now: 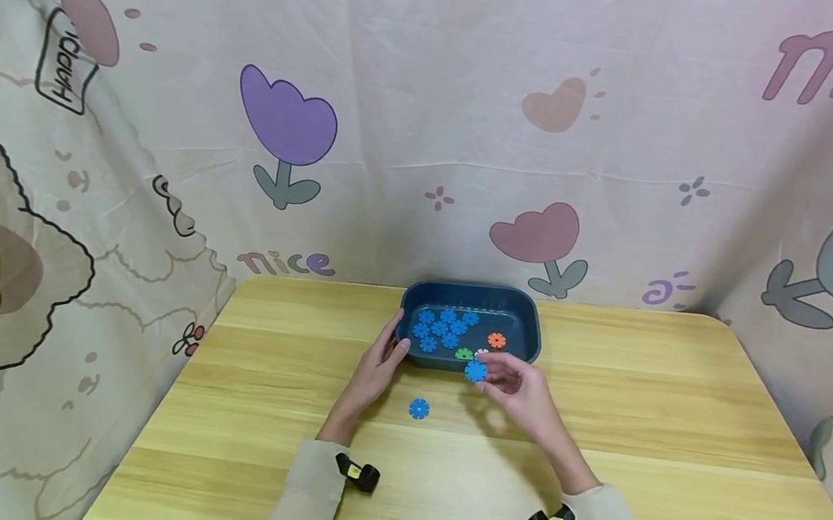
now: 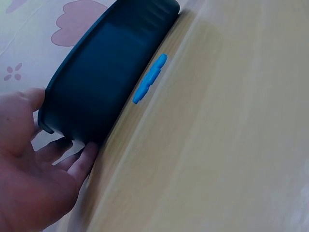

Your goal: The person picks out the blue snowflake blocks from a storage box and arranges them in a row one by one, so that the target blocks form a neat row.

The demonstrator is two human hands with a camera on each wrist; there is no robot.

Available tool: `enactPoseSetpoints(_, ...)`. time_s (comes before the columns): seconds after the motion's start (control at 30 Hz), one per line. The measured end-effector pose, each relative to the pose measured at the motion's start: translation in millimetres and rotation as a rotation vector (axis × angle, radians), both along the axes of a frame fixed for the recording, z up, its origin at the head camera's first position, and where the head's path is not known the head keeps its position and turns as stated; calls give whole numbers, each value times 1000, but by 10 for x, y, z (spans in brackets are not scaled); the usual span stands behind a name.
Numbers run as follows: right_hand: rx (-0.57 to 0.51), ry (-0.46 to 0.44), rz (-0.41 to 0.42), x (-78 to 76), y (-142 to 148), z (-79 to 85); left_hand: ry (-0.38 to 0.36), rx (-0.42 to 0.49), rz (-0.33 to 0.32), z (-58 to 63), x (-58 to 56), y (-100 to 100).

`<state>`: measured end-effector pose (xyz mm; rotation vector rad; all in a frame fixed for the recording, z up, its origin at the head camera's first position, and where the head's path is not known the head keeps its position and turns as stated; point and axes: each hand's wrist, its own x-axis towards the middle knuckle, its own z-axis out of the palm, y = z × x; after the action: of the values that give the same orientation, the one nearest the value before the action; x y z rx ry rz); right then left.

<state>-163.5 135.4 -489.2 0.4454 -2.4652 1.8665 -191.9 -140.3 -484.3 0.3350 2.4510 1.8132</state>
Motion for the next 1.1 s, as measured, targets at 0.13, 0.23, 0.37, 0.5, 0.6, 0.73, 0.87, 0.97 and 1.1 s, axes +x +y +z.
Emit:
enactPoseSetpoints(0.13,9,-23,31,16,-52,-39,-2,-1,9,-15,-4,4)
enactPoseSetpoints(0.23,6,-46,51,32,-100,-60,-5,-5,12,-18,-6,-4)
enactPoseSetpoints(0.37,24,-76,75,60,-148,-103,-8,-13,8,-18,-10,-10)
enactPoseSetpoints(0.5,72,-56,113,77,-192,-172,-3,-11,-3,-7,-7,-8)
enactPoseSetpoints(0.6,110,-42,126,89,-233,-224,2,-13,-10,-4,-3,-9)
enactPoseSetpoints(0.73,153,-38,119,94,-286,-268,-4,-36,-14,-39,-39,-20)
enactPoseSetpoints(0.87,188,-37,105,102,-327,-290,1,-31,-3,-212,-133,-23)
enactPoseSetpoints(0.97,211,-22,105,107,-351,-306,15,-20,17,-334,-184,-23)
enactPoseSetpoints(1.1,263,14,105,121,-384,-337,27,-12,30,-379,-180,-19)
